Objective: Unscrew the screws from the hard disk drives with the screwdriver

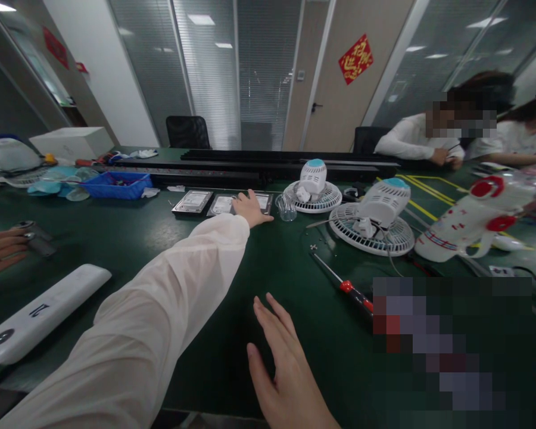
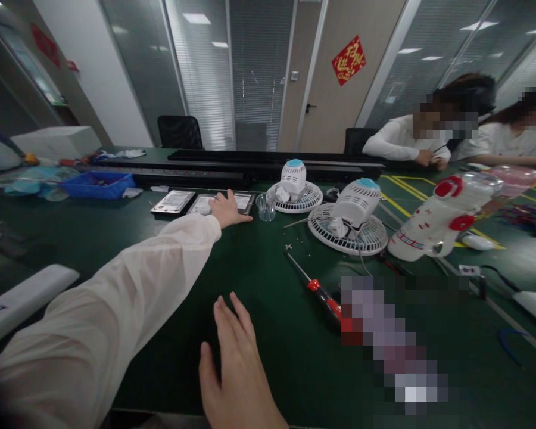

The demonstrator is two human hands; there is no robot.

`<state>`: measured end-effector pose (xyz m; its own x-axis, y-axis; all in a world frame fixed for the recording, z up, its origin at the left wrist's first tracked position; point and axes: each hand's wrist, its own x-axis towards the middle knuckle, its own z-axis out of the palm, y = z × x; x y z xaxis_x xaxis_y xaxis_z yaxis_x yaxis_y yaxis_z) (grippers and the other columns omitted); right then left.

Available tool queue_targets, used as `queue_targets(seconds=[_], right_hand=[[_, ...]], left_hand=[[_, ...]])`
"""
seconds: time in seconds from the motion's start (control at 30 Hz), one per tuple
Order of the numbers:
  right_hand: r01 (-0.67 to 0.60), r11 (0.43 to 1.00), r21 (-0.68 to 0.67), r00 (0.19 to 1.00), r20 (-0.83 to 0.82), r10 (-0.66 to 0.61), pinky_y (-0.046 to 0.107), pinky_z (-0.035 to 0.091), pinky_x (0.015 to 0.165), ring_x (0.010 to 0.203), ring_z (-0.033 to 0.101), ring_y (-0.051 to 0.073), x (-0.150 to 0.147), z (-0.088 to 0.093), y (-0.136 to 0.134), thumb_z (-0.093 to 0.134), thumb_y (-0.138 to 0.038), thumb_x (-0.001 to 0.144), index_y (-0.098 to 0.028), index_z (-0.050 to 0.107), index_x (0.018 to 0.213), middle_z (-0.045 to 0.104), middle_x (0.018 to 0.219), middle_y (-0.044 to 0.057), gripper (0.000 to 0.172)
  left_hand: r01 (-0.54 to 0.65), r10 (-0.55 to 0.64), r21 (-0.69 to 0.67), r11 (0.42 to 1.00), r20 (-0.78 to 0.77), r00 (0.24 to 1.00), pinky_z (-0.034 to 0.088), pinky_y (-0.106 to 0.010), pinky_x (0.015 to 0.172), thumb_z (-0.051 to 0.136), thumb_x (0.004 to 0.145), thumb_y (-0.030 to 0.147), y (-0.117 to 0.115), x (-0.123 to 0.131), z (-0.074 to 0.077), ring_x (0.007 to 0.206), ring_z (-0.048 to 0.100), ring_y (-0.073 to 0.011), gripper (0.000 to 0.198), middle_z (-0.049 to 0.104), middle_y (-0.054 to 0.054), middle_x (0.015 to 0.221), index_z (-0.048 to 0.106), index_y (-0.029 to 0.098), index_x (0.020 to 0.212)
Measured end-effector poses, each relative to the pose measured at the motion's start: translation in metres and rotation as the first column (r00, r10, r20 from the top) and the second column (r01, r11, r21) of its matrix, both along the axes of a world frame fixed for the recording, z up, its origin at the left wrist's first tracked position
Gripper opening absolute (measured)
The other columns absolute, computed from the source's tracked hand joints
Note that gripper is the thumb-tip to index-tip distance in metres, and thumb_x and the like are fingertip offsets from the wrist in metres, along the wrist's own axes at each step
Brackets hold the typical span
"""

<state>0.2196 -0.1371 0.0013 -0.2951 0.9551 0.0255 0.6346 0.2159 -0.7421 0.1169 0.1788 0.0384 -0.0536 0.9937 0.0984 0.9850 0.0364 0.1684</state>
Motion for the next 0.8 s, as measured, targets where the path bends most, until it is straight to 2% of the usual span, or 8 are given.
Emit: queue_targets(seconds=[0.13, 0.27, 0.33, 0.4, 0.57, 0.67, 0.8], right_hand=[[0.0, 1.0, 0.002, 1.0, 0.001, 0.0, 0.054, 0.032, 0.128, 0.162, 0.017, 0.025, 0.0, 0.001, 0.0, 0.037, -0.038, 0.103, -0.018, 0.034, 0.161, 0.027, 0.17, 0.002, 0.061], [0.01, 1.0, 0.009, 1.0, -0.008, -0.01, 0.052, 0.033, 0.129, 0.162, 0.021, 0.023, -0.001, 0.003, 0.0, 0.039, -0.036, 0.103, -0.018, 0.036, 0.16, 0.032, 0.168, 0.002, 0.06], [0.02, 0.999, 0.048, 0.999, -0.025, -0.019, 0.052, 0.035, 0.129, 0.161, 0.023, 0.022, -0.002, 0.003, -0.001, 0.039, -0.033, 0.103, -0.018, 0.038, 0.159, 0.036, 0.167, 0.003, 0.058], [0.027, 0.989, 0.142, 0.998, -0.062, -0.019, 0.05, 0.039, 0.128, 0.16, 0.027, 0.021, -0.001, 0.001, -0.002, 0.041, -0.029, 0.103, -0.02, 0.039, 0.157, 0.04, 0.165, 0.003, 0.056], [0.074, 0.889, 0.452, 0.98, -0.198, 0.019, 0.04, 0.045, 0.125, 0.154, 0.036, 0.013, 0.002, -0.002, -0.004, 0.05, -0.016, 0.098, -0.027, 0.042, 0.152, 0.053, 0.156, -0.001, 0.056], [0.127, 0.847, 0.516, 0.964, -0.265, 0.017, 0.035, 0.045, 0.123, 0.149, 0.04, 0.012, 0.003, -0.002, -0.005, 0.053, -0.012, 0.096, -0.027, 0.046, 0.149, 0.058, 0.15, -0.001, 0.055], [0.197, 0.804, 0.561, 0.945, -0.328, -0.002, 0.033, 0.044, 0.12, 0.143, 0.046, 0.013, 0.002, -0.001, -0.005, 0.053, -0.011, 0.095, -0.026, 0.054, 0.143, 0.064, 0.142, 0.0, 0.05]], left_hand=[[-0.006, 0.006, 0.014, 1.0, -0.004, 1.0, 0.026, -0.055, 0.115, 0.075, 0.072, 0.072, 0.0, 0.002, 0.0, 0.144, 0.035, -0.0518, 0.128, 0.035, -0.039, 0.154, 0.017, -0.001, 0.16], [-0.029, 0.029, 0.017, 0.999, -0.007, 1.0, 0.025, -0.057, 0.116, 0.077, 0.072, 0.069, -0.003, 0.005, 0.002, 0.149, 0.028, -0.0518, 0.125, 0.029, -0.036, 0.16, 0.018, 0.005, 0.161], [-0.038, 0.038, 0.008, 0.999, -0.018, 0.999, 0.025, -0.057, 0.116, 0.076, 0.071, 0.069, -0.007, 0.006, 0.003, 0.15, 0.026, -0.0519, 0.125, 0.028, -0.036, 0.161, 0.018, 0.005, 0.161], [-0.034, 0.034, -0.001, 0.999, -0.04, 0.999, 0.026, -0.056, 0.116, 0.075, 0.073, 0.069, -0.015, 0.006, 0.004, 0.151, 0.025, -0.0506, 0.124, 0.027, -0.036, 0.161, 0.017, 0.002, 0.161], [-0.01, 0.012, 0.03, 1.0, -0.084, 0.996, 0.029, -0.051, 0.116, 0.069, 0.079, 0.065, -0.041, 0.002, 0.003, 0.153, 0.024, -0.0454, 0.116, 0.028, -0.036, 0.162, 0.018, -0.002, 0.159], [-0.002, 0.003, 0.014, 1.0, -0.092, 0.996, 0.03, -0.051, 0.116, 0.068, 0.078, 0.067, -0.057, -0.002, 0.002, 0.153, 0.023, -0.0462, 0.118, 0.023, -0.036, 0.164, 0.018, -0.001, 0.16], [0.0, 0.002, 0.023, 1.0, -0.095, 0.995, 0.033, -0.05, 0.112, 0.07, 0.076, 0.069, -0.084, -0.01, 0.003, 0.148, 0.031, -0.0469, 0.121, 0.029, -0.036, 0.16, 0.019, -0.002, 0.159]])
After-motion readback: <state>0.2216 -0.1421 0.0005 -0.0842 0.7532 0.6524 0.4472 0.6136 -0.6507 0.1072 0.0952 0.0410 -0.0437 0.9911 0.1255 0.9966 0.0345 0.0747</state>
